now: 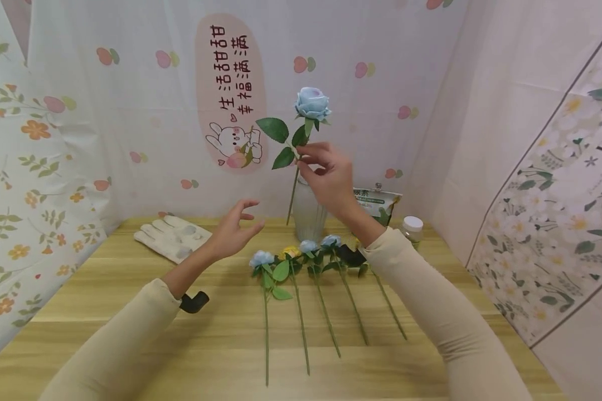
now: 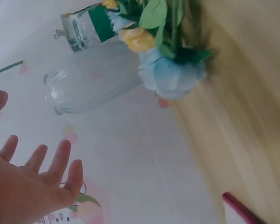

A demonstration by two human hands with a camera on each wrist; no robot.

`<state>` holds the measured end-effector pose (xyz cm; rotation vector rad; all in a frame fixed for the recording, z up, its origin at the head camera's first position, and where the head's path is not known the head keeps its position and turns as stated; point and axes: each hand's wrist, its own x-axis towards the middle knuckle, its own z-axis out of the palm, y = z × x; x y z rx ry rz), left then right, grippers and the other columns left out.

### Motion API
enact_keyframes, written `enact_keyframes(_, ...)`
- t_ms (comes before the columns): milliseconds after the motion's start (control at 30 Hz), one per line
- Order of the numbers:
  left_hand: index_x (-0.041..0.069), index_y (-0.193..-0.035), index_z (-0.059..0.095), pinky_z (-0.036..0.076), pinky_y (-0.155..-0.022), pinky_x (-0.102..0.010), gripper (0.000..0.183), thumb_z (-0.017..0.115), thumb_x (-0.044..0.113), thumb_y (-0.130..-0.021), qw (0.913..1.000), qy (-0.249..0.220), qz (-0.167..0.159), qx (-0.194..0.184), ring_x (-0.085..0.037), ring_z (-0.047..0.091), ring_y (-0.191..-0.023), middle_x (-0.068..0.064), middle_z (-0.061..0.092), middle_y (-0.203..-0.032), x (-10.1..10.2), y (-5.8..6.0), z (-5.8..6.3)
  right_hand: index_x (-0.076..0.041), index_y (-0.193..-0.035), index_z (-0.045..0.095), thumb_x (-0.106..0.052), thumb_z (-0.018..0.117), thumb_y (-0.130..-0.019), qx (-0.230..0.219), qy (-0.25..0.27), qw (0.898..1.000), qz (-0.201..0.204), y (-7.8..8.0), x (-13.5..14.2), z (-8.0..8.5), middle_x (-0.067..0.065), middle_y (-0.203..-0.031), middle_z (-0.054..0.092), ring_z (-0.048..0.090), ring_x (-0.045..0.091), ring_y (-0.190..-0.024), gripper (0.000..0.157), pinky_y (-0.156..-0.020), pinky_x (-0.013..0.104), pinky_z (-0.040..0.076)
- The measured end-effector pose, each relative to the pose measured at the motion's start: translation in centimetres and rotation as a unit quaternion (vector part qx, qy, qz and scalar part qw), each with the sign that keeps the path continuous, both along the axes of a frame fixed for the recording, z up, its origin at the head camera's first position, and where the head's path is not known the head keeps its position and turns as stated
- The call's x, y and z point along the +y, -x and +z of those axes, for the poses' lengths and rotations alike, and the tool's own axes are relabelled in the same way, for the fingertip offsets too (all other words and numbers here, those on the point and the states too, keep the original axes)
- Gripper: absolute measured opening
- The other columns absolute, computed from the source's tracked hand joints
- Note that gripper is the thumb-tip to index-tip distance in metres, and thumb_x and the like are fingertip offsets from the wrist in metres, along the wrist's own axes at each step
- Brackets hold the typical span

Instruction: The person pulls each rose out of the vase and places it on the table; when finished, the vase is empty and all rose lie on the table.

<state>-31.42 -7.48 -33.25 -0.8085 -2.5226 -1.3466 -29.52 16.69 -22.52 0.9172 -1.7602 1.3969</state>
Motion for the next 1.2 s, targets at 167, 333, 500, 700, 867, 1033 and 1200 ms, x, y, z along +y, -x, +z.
enact_keyframes(167, 0.012, -0.146, 0.04, 0.046, -0.097, -0.053, 0.055, 0.062, 0.03, -0.099, 0.9997, -0.017, 0.002, -0.016, -0.035, 0.05, -0.129, -0.008, 0.04, -0.151, -0.9, -1.5, -0.8, 0.008, -0.112, 0.071, 0.007, 0.068, -0.089, -0.032, -0.02, 0.999, 0.016, -0.6, -1.0, -1.8, 0.02, -0.107, 0.063, 0.069, 0.014, -0.089, 0.024, -0.05, 0.022, 0.05)
enact_keyframes(333, 0.014, -0.146, 0.039, 0.044, -0.098, -0.058, 0.055, 0.062, 0.033, -0.099, 0.9991, -0.03, 0.003, -0.028, -0.036, 0.047, -0.132, -0.011, 0.038, -0.152, -1.9, -2.9, -1.3, 0.003, -0.116, 0.071, 0.001, 0.07, -0.09, -0.109, -0.042, 0.993, 0.003, -1.0, -2.2, -3.7, 0.018, -0.109, 0.064, 0.069, 0.014, -0.083, 0.026, -0.043, 0.023, 0.042)
enact_keyframes(500, 0.015, -0.146, 0.039, 0.042, -0.099, -0.059, 0.056, 0.062, 0.035, -0.099, 0.9986, -0.035, 0.023, -0.033, -0.036, 0.047, -0.132, -0.012, 0.041, -0.151, -3.2, -3.6, -1.6, 0.001, -0.118, 0.071, -0.003, 0.071, -0.091, -0.185, -0.068, 0.98, 0.021, -1.5, -3.5, -5.1, 0.016, -0.111, 0.064, 0.063, 0.008, -0.064, 0.028, -0.043, 0.024, 0.04)
enact_keyframes(700, 0.014, -0.147, 0.037, 0.037, -0.102, -0.062, 0.056, 0.062, 0.031, -0.099, 0.9969, -0.061, 0.035, -0.036, -0.038, 0.046, -0.133, -0.011, 0.039, -0.153, -4.5, -3.8, -1.8, 0.003, -0.119, 0.069, -0.001, 0.07, -0.09, -0.221, -0.104, 0.968, 0.062, -1.4, -5.0, -7.7, 0.019, -0.107, 0.068, 0.053, 0.01, -0.05, 0.028, -0.044, 0.025, 0.04)
enact_keyframes(867, 0.011, -0.148, 0.035, 0.034, -0.106, -0.061, 0.058, 0.061, 0.029, -0.1, 0.9945, -0.089, 0.026, -0.048, -0.041, 0.043, -0.134, -0.014, 0.034, -0.154, -5.4, -3.8, -2.2, 0.002, -0.121, 0.069, 0.0, 0.07, -0.091, -0.262, -0.117, 0.954, 0.091, -1.2, -6.0, -9.7, 0.021, -0.109, 0.069, 0.053, 0.014, -0.049, 0.03, -0.043, 0.026, 0.04)
enact_keyframes(1033, 0.01, -0.147, 0.035, 0.042, -0.101, -0.058, 0.057, 0.062, 0.025, -0.099, 0.9923, -0.103, 0.051, -0.047, -0.041, 0.044, -0.133, -0.014, 0.032, -0.155, -6.4, -4.1, -2.6, 0.002, -0.121, 0.069, -0.001, 0.07, -0.091, -0.32, -0.121, 0.933, 0.113, -0.9, -6.6, -11.6, 0.019, -0.116, 0.069, 0.06, 0.016, -0.056, 0.031, -0.045, 0.028, 0.042)
enact_keyframes(1200, 0.011, -0.147, 0.036, 0.037, -0.1, -0.065, 0.055, 0.061, 0.025, -0.1, 0.9927, -0.083, 0.074, -0.046, -0.041, 0.043, -0.134, -0.014, 0.034, -0.154, -7.5, -4.3, -3.1, 0.001, -0.121, 0.069, 0.002, 0.07, -0.09, -0.362, -0.128, 0.915, 0.122, -0.9, -7.4, -13.0, 0.022, -0.125, 0.063, 0.067, 0.024, -0.066, 0.031, -0.047, 0.031, 0.046)
